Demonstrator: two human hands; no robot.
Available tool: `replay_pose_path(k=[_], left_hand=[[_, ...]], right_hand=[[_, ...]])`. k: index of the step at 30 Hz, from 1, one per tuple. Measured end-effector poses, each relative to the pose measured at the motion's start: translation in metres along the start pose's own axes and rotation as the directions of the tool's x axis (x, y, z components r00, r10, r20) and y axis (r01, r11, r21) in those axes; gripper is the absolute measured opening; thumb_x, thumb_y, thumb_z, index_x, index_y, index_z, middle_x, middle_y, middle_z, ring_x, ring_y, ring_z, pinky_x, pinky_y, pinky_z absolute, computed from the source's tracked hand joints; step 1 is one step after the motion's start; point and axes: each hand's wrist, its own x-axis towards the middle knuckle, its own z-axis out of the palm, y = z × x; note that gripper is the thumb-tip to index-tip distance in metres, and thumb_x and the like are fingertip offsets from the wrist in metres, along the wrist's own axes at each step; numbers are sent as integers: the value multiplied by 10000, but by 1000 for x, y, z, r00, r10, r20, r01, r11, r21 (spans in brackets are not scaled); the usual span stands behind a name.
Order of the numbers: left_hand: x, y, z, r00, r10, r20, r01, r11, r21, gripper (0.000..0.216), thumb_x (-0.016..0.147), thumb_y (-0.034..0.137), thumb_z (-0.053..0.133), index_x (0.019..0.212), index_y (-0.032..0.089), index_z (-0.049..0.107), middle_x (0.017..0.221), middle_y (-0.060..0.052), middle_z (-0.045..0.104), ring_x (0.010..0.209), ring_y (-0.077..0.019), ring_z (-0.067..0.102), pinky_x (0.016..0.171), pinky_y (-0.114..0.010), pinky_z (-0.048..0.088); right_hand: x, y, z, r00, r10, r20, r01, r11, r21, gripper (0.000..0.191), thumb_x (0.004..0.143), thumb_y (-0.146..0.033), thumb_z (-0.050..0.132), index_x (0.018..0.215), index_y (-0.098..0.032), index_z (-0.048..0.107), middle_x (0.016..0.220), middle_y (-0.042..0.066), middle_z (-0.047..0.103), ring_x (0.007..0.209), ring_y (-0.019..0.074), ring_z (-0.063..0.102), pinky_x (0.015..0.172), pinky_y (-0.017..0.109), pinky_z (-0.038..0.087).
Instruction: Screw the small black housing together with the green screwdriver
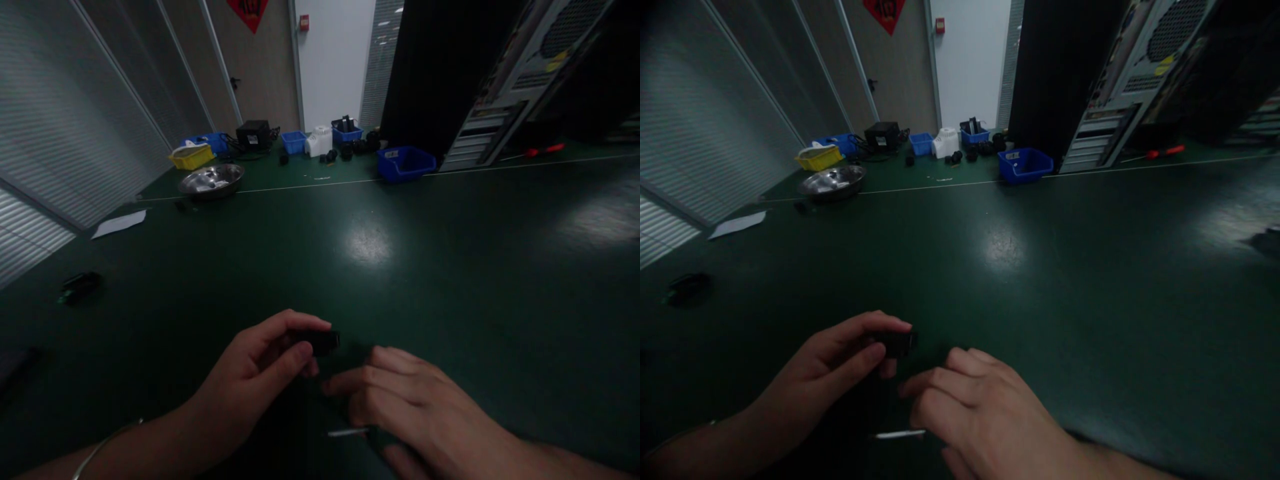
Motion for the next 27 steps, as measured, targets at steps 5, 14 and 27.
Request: replay_pose_path(k=[5, 14, 27], left_hand=[[1, 5, 1, 995, -96, -9, 94, 985, -144, 134, 916, 250, 663, 1029, 216, 727, 737, 26, 695, 722, -126, 613, 703, -217, 458], [0, 6, 8, 978, -192, 79, 207, 891, -404, 172, 853, 298, 754, 881, 140, 694, 699, 1, 739, 661, -116, 635, 660, -221, 460], [-5, 5, 9, 976, -168, 139, 213, 862, -460, 216, 883, 136, 716, 1096, 169, 723, 936, -46, 783, 874, -149, 705, 837, -267, 498]], right_hand=[[-6, 0, -2, 985, -92, 148, 95, 995, -13, 205, 993, -196, 486, 954, -266, 674, 996, 20, 796, 897, 190, 711, 856, 292, 544], [-11, -2, -9, 983, -73, 166, 73, 997, 9, 230, 922, -100, 511, 1026, -238, 663, 952, 43, 771, 903, 202, 728, 838, 285, 553], [-10, 11, -5, 993, 121, 3, -116, 950, 289, 264, 911, -24, 515, 1065, -226, 584, 959, 25, 710, 859, 158, 694, 755, 264, 552]])
